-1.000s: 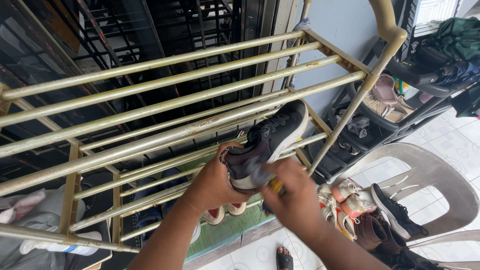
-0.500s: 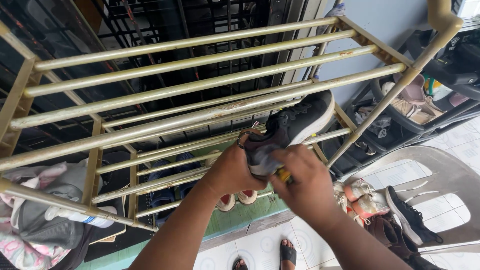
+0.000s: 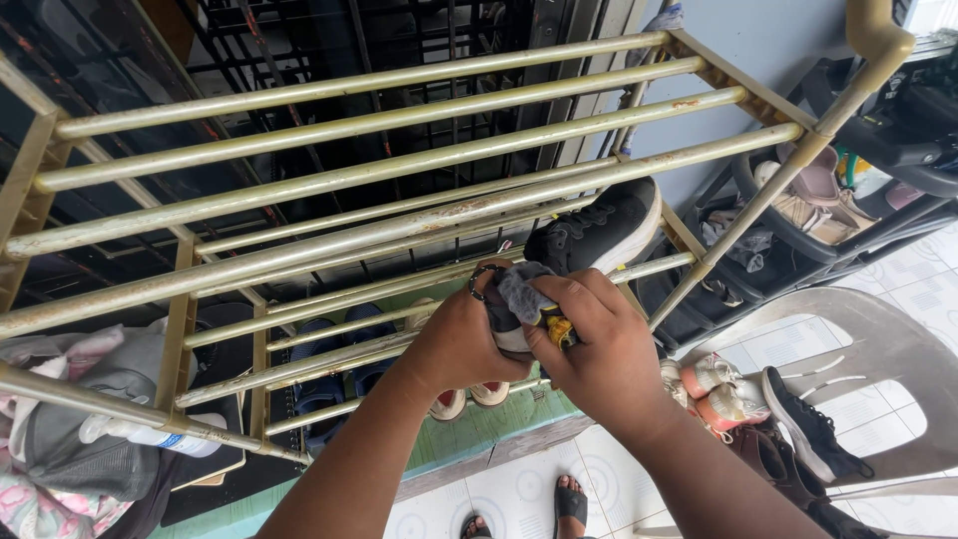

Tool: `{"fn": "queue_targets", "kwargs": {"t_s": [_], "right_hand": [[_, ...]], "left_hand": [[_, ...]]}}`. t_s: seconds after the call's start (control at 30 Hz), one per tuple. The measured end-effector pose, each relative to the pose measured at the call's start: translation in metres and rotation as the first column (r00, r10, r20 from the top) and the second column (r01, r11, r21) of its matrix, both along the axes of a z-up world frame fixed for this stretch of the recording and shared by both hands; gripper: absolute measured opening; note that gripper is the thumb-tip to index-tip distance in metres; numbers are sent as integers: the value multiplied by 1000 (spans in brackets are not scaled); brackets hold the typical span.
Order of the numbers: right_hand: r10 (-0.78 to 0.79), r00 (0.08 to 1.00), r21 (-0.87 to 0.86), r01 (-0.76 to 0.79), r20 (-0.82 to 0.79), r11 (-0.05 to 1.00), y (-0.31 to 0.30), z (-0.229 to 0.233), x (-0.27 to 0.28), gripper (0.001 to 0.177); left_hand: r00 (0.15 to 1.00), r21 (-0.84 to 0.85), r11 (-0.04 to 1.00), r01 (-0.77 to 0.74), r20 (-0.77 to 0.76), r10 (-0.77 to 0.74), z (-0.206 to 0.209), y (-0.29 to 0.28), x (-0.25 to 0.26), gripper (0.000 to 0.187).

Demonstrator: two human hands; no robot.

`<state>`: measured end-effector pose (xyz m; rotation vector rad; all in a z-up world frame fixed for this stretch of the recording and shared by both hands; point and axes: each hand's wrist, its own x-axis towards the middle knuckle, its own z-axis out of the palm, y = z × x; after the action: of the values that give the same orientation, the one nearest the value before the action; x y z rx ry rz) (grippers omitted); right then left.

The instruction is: The person picks up a black sneaker from a metal shoe rack and wipes it with a cloth. The person holds the shoe and rubs the cloth over the upper and sole repeatedly, then places the shoe back on the rack.

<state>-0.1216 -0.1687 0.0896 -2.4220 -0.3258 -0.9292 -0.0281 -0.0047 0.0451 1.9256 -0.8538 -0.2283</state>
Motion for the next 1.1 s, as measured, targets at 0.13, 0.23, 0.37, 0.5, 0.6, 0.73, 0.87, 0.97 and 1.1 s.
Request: {"fn": "queue_targets", "kwargs": {"t_s": [0.13, 0.23, 0.37, 0.5, 0.6, 0.73, 0.87, 0.97, 1.1], "right_hand": [[22, 998, 38, -20, -58, 999, -26, -12, 9, 33], [-187, 981, 32, 189, -45, 982, -38, -21, 10, 30], [-129, 988, 91, 138, -89, 986, -16, -23, -12, 34], [76, 978, 63, -65, -192, 996, 2, -20, -27, 40], [74, 995, 81, -69, -62, 994, -21, -36, -19, 34], [-140, 988, 193, 150, -63, 970, -38, -49, -6, 26], [-171, 984, 251, 177, -46, 952, -24, -46, -14, 23], [-25, 999, 243, 36, -45, 969, -14, -39, -24, 26], [42, 998, 190, -31, -53, 981, -35, -48, -15, 28]], "left_hand": [[966, 131, 991, -4, -255, 37, 10, -3, -2, 88], [999, -23, 1000, 17, 34, -16, -7, -4, 4, 90], [999, -51, 998, 33, 1, -33, -8, -4, 5, 94], [839, -77, 985, 154, 537, -89, -17, -4, 12, 88], [997, -45, 998, 39, 64, -36, -11, -4, 6, 93], [998, -35, 999, 29, 55, -27, -16, -3, 8, 93], [999, -43, 999, 11, 44, -10, -12, -4, 6, 98], [1000, -26, 1000, 6, 21, -6, -9, -5, 4, 101], [1000, -27, 999, -20, 8, 20, -9, -9, -2, 99]]}}
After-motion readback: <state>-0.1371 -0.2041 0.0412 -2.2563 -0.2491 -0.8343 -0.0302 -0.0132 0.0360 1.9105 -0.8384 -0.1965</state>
